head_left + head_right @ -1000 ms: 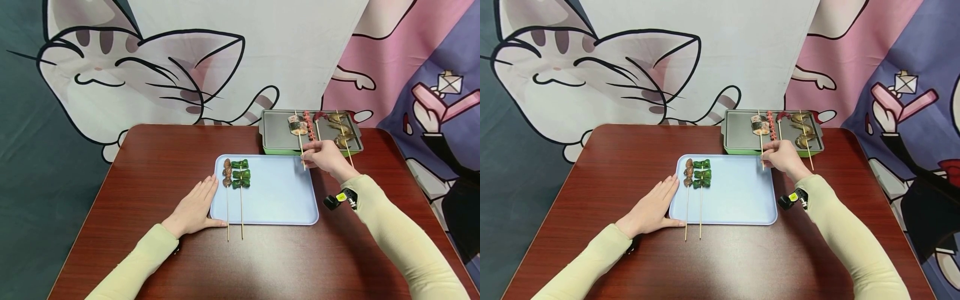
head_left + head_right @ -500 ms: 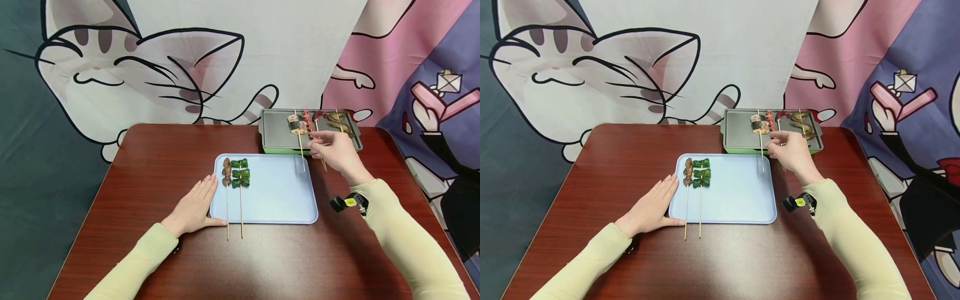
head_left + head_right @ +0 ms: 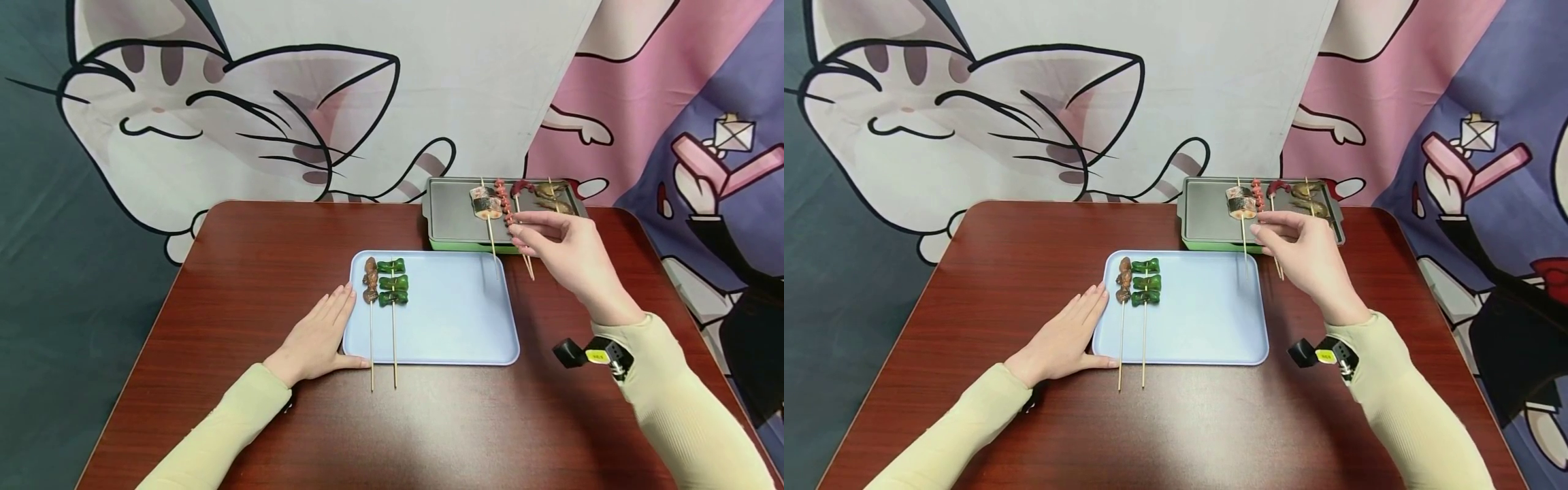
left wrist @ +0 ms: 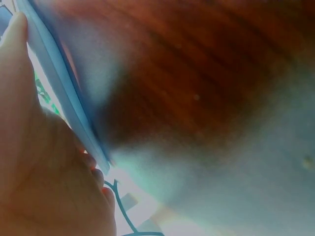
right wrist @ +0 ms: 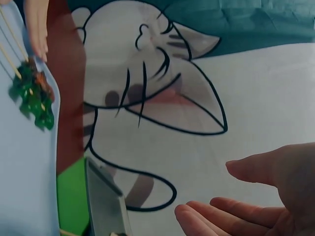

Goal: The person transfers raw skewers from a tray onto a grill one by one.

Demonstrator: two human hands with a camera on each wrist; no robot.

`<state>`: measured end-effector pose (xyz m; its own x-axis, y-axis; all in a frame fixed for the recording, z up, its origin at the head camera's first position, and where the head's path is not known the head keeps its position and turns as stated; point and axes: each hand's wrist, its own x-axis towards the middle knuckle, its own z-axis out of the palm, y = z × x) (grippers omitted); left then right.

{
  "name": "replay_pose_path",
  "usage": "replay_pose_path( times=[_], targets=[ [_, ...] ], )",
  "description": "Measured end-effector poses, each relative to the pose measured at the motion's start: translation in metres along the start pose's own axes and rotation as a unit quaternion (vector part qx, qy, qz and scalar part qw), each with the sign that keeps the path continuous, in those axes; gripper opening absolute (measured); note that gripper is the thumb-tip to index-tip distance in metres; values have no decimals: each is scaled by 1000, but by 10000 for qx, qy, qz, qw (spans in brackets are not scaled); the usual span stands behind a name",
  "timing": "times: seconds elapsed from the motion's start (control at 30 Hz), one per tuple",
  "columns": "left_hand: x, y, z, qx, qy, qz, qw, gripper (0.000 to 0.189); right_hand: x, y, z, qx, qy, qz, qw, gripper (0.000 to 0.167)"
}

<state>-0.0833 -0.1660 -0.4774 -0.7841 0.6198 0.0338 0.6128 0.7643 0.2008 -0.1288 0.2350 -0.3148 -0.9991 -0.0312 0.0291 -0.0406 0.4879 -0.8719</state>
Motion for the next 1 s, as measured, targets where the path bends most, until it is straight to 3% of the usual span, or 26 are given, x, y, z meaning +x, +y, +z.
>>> replay_pose_path(
  times=[0.2,0.47,1.0],
  targets=[
    [0,0,-1,64,-89,-32,9999,122,-14,-6,9,-224,-150,-13,9996,41],
    [1,1,-4,101,-183,-72,9998,123,-27,-8,29,-507,-503,-348,9968,40],
    [-1,1,-2,43,-53,-42,10000,122,-35,20,101,48,-1547,2,9879,41]
  ],
)
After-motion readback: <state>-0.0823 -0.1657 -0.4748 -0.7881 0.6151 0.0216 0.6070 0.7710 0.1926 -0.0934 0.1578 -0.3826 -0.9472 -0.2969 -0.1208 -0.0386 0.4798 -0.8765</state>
